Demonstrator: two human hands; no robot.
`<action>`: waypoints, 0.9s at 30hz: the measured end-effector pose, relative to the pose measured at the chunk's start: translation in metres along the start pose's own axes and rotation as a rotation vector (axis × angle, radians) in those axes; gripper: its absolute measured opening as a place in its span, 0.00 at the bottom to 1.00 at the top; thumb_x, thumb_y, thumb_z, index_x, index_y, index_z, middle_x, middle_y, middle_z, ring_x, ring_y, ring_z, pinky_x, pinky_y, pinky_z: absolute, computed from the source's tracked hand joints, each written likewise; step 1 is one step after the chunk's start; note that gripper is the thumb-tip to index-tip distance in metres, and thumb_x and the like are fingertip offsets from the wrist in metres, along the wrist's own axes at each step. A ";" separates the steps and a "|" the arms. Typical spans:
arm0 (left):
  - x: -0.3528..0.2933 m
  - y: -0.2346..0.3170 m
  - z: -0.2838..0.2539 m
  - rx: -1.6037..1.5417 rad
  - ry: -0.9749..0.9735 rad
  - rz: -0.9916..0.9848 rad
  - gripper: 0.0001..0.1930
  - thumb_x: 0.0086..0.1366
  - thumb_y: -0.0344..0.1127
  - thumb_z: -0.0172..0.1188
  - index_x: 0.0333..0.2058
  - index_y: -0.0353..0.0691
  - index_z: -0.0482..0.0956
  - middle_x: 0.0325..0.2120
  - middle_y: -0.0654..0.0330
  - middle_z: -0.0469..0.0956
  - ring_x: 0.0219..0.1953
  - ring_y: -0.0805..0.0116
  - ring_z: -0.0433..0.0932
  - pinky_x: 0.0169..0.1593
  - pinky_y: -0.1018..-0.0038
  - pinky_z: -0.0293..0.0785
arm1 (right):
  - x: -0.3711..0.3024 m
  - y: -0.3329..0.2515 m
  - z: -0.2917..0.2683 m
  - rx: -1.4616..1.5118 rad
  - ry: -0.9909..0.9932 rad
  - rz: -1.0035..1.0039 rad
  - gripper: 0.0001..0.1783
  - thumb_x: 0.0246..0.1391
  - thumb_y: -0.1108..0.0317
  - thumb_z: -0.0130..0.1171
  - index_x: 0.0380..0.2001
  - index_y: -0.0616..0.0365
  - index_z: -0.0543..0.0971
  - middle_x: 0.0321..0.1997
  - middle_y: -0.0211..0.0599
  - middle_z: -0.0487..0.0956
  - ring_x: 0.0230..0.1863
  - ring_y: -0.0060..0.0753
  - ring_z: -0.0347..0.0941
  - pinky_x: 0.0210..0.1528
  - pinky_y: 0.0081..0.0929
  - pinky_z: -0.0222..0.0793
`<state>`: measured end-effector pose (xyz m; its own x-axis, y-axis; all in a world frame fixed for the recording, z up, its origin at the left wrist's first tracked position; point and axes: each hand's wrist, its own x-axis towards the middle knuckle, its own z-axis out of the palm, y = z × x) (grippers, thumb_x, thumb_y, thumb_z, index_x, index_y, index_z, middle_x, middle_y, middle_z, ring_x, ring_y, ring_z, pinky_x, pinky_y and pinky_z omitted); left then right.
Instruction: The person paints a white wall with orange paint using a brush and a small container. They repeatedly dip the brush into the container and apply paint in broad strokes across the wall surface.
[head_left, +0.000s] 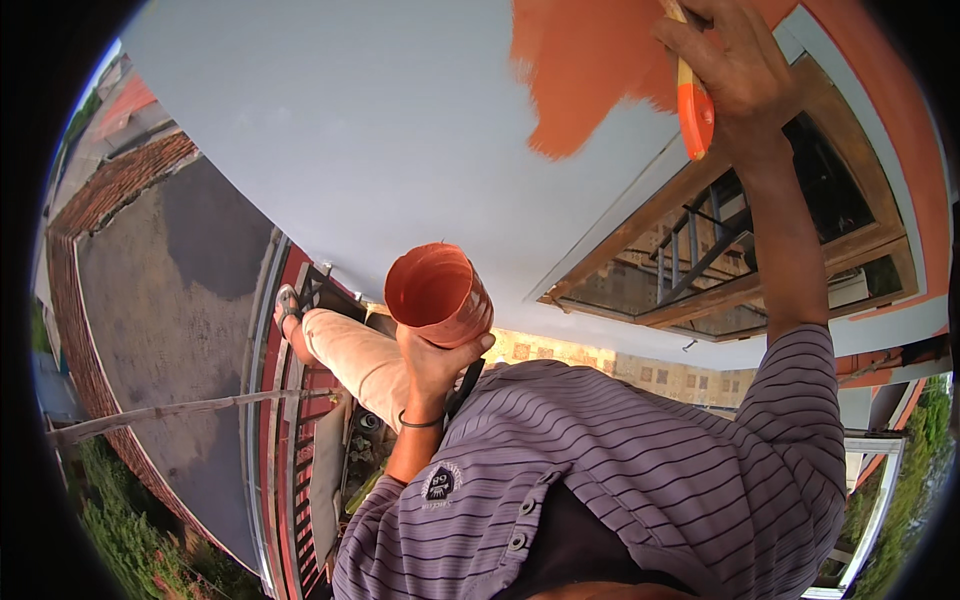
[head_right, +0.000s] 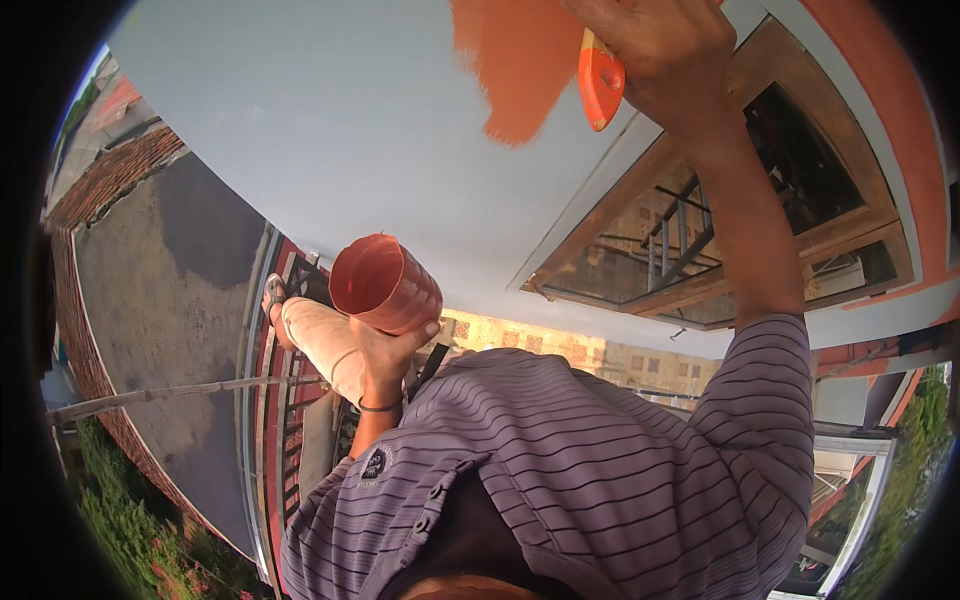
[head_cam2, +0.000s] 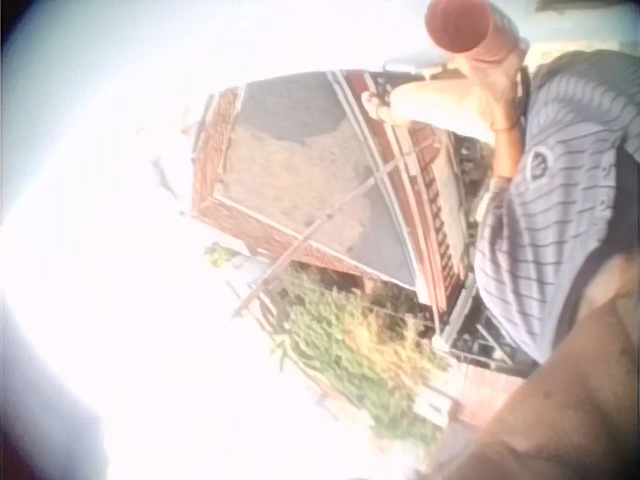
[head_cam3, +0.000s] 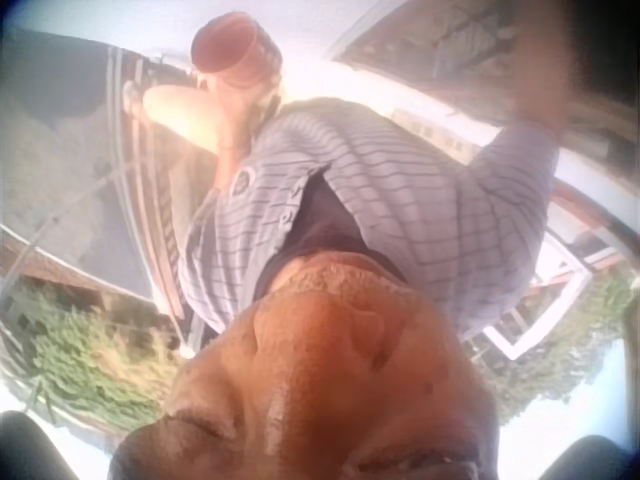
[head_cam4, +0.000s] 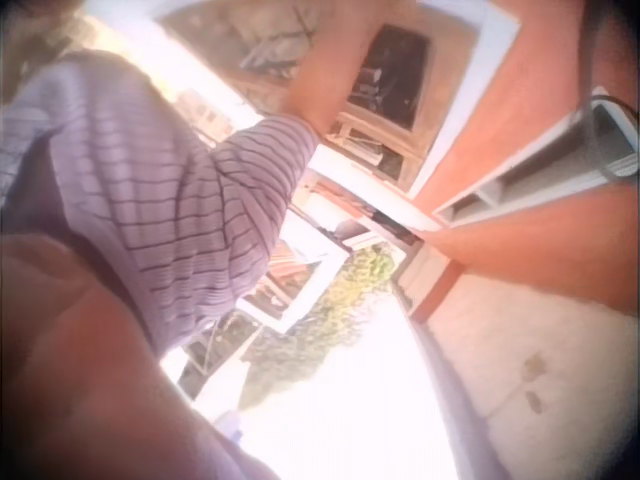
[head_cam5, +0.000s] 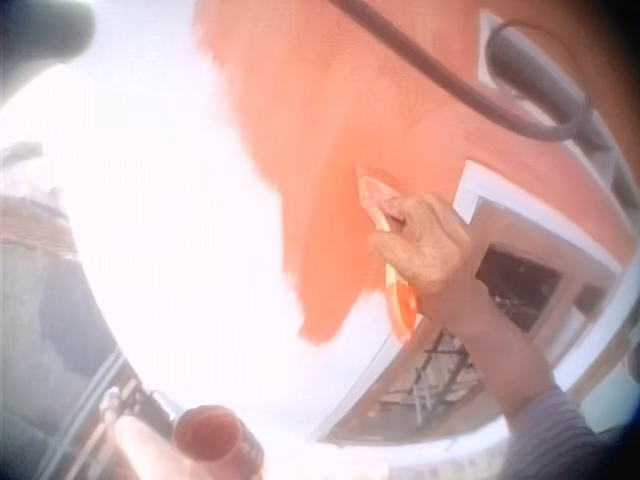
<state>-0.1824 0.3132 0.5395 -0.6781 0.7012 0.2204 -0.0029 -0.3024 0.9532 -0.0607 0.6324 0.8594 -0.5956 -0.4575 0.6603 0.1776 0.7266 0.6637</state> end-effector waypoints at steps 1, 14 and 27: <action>0.000 0.000 0.001 -0.005 0.005 -0.004 0.40 0.45 0.32 0.87 0.58 0.29 0.80 0.51 0.53 0.85 0.51 0.62 0.84 0.57 0.65 0.82 | -0.009 -0.014 0.009 -0.108 -0.045 -0.012 0.08 0.49 0.73 0.74 0.33 0.53 0.85 0.43 0.31 0.86 0.43 0.34 0.84 0.42 0.30 0.81; -0.004 0.010 -0.005 0.029 0.075 0.010 0.40 0.44 0.30 0.87 0.58 0.29 0.80 0.52 0.54 0.85 0.52 0.62 0.84 0.58 0.64 0.81 | -0.055 -0.125 0.098 0.468 -0.084 0.068 0.08 0.48 0.71 0.71 0.24 0.49 0.79 0.45 0.31 0.85 0.41 0.32 0.83 0.38 0.32 0.79; -0.006 0.012 -0.004 0.008 0.102 0.032 0.40 0.43 0.30 0.87 0.57 0.31 0.80 0.51 0.55 0.85 0.52 0.62 0.84 0.58 0.64 0.81 | -0.010 -0.132 0.094 0.133 -0.125 -0.168 0.09 0.48 0.73 0.71 0.24 0.50 0.79 0.35 0.27 0.83 0.35 0.26 0.78 0.33 0.32 0.75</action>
<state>-0.1807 0.3028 0.5488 -0.7489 0.6220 0.2286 0.0250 -0.3181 0.9477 -0.1520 0.5894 0.7324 -0.7015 -0.5170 0.4905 -0.0317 0.7102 0.7033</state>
